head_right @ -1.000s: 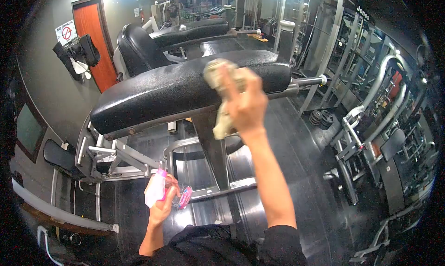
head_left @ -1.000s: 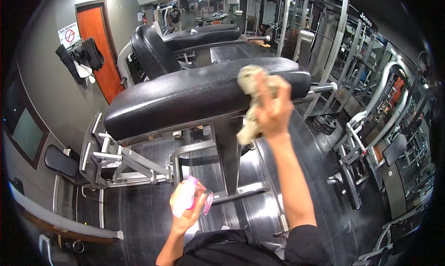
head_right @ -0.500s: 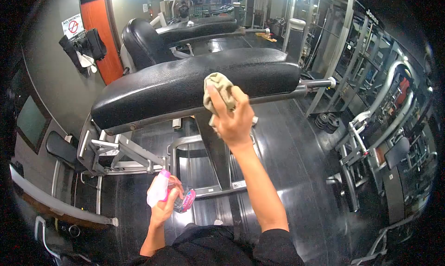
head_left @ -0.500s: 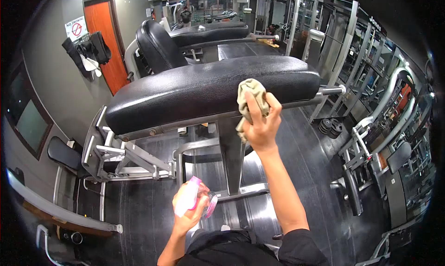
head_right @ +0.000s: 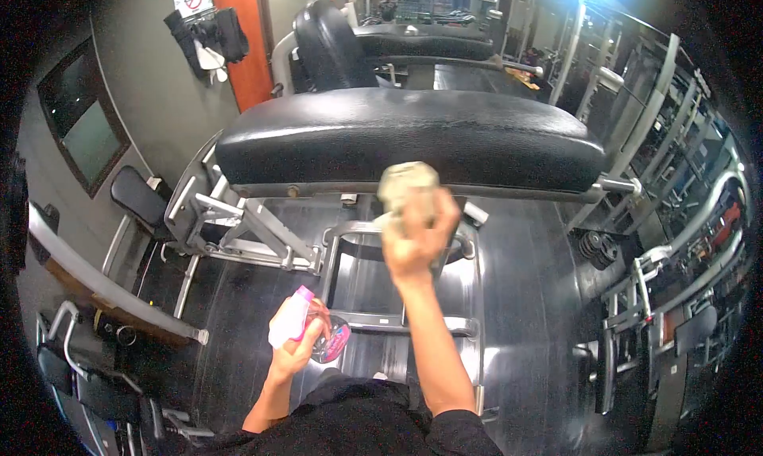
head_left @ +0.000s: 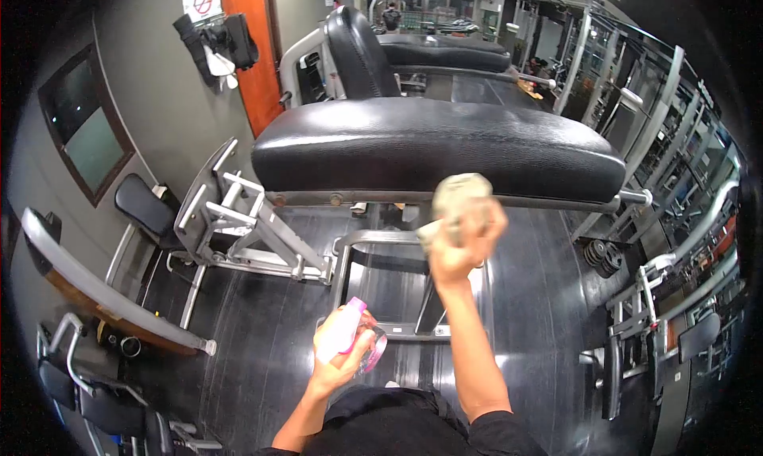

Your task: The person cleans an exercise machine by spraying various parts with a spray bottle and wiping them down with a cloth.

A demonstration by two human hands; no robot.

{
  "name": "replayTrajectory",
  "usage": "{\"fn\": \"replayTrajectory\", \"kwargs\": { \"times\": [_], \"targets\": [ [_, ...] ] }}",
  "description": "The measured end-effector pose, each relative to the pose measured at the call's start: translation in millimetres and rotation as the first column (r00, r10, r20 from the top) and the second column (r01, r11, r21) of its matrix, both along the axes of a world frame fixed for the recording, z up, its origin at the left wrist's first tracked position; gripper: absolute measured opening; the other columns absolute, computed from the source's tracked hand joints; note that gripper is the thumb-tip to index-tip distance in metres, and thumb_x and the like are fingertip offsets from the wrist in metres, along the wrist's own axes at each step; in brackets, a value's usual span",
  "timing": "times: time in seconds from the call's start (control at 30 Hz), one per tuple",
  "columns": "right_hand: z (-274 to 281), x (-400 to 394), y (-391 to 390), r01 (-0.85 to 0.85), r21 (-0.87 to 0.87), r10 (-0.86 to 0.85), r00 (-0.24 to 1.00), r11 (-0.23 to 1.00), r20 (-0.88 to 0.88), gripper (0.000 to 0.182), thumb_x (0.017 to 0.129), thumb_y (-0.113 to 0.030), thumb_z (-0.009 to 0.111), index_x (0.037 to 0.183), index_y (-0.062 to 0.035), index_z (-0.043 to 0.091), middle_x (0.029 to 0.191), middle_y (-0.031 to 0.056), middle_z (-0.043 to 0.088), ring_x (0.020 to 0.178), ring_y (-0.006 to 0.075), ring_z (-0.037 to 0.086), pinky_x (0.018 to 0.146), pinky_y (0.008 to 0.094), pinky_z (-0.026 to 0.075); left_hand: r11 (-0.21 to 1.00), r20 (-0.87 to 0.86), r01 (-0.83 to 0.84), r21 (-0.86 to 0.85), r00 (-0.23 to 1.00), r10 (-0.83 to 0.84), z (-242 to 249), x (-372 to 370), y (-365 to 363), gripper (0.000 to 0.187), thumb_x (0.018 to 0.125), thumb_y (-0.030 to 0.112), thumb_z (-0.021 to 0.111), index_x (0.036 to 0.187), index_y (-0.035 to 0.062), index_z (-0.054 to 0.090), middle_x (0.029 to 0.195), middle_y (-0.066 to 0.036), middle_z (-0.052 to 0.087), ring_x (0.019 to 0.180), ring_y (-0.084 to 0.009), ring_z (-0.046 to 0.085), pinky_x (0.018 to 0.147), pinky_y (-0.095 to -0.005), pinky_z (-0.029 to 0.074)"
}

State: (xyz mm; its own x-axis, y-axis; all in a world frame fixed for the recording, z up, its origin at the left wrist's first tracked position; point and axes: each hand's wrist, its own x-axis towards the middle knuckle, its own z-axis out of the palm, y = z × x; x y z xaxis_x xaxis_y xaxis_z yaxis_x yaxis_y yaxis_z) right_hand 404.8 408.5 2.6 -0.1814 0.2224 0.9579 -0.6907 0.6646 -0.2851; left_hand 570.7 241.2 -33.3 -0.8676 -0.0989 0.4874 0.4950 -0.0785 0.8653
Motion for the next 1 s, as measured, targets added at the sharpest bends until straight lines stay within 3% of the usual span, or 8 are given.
{"fn": "replayTrajectory", "kwargs": {
  "times": [0.07,0.13,0.2,0.3,0.4,0.53,0.9,1.0],
  "targets": [
    [5,6,-38,-0.191,0.213,0.188,0.982,0.958,0.036,0.05,0.058,-0.006,0.073,0.106,-0.0203,0.071,0.113,0.0151,0.056,0.094,0.0319,0.06,0.076,0.0395,0.053,1.0,0.003,-0.022,0.01,1.0,0.022,1,2,-7,0.022,0.084,-0.008,0.061,0.105,-0.0039,0.057,0.095,-0.013,0.062,0.067,-0.0125,0.062,0.061,-0.0258,0.052],
    [8,14,-81,-0.235,0.297,0.22,0.972,0.926,0.083,0.041,0.066,-0.014,0.073,0.106,-0.0265,0.072,0.108,0.0063,0.06,0.086,0.0218,0.061,0.067,0.0318,0.054,0.997,0.018,-0.07,-0.04,0.997,0.071,-1,4,-15,0.022,0.083,-0.009,0.06,0.105,-0.0044,0.057,0.094,-0.013,0.062,0.067,-0.0125,0.062,0.061,-0.0257,0.052],
    [12,19,-117,-0.305,0.344,0.309,0.95,0.888,0.046,0.038,0.071,-0.022,0.073,0.108,-0.0283,0.071,0.107,0.0005,0.059,0.083,0.0185,0.058,0.064,0.03,0.051,0.992,0.011,-0.105,-0.073,0.994,0.106,-2,7,-25,0.022,0.083,-0.009,0.06,0.105,-0.0043,0.057,0.093,-0.013,0.062,0.067,-0.0124,0.062,0.061,-0.0258,0.052],
    [17,14,-150,-0.168,0.436,0.21,0.976,0.884,-0.05,0.044,0.072,-0.019,0.067,0.115,-0.0285,0.069,0.112,-0.0033,0.053,0.096,0.0185,0.046,0.08,0.0344,0.039,0.989,0.032,-0.136,-0.065,0.99,0.138,3,13,-38,0.021,0.085,-0.009,0.056,0.105,-0.0044,0.052,0.092,-0.014,0.061,0.067,-0.0148,0.062,0.062,-0.028,0.052],
    [13,4,-164,0.009,0.464,0.037,0.995,0.886,-0.091,0.045,0.071,-0.024,0.065,0.116,-0.0327,0.068,0.11,-0.0074,0.053,0.093,0.0146,0.045,0.079,0.0351,0.029,0.987,0.054,-0.162,-0.007,0.985,0.162,2,14,-50,0.02,0.085,-0.009,0.055,0.105,-0.0043,0.052,0.092,-0.014,0.061,0.066,-0.0146,0.062,0.061,-0.0278,0.052],
    [6,-1,-147,0.111,0.542,-0.043,0.99,0.833,-0.137,0.036,0.079,-0.032,0.061,0.115,-0.0368,0.066,0.102,-0.0117,0.057,0.088,0.0102,0.049,0.077,0.0354,0.027,0.976,0.061,-0.211,0.054,0.976,0.208,2,15,-56,0.02,0.084,-0.009,0.057,0.104,-0.0041,0.055,0.092,-0.013,0.062,0.066,-0.0115,0.061,0.06,-0.0251,0.051],
    [8,-7,-82,0.189,0.671,-0.021,0.968,0.717,-0.249,0.036,0.074,-0.033,0.065,0.11,-0.0356,0.068,0.1,-0.0102,0.057,0.082,0.011,0.049,0.075,0.0336,0.031,0.986,0.035,-0.165,-0.022,0.986,0.166,-7,18,-63,0.019,0.084,-0.008,0.059,0.103,-0.0049,0.056,0.092,-0.011,0.062,0.065,-0.0122,0.062,0.061,-0.0246,0.051],
    [10,-6,-56,0.074,0.704,0.021,0.992,0.706,-0.126,0.039,0.073,-0.038,0.065,0.112,-0.0327,0.069,0.094,-0.0052,0.055,0.078,0.0142,0.048,0.068,0.0336,0.037,0.989,0.036,-0.147,-0.022,0.988,0.148,-3,20,-62,0.019,0.084,-0.009,0.059,0.102,-0.0053,0.057,0.093,-0.011,0.062,0.065,-0.012,0.062,0.062,-0.0246,0.051]
  ]
}}
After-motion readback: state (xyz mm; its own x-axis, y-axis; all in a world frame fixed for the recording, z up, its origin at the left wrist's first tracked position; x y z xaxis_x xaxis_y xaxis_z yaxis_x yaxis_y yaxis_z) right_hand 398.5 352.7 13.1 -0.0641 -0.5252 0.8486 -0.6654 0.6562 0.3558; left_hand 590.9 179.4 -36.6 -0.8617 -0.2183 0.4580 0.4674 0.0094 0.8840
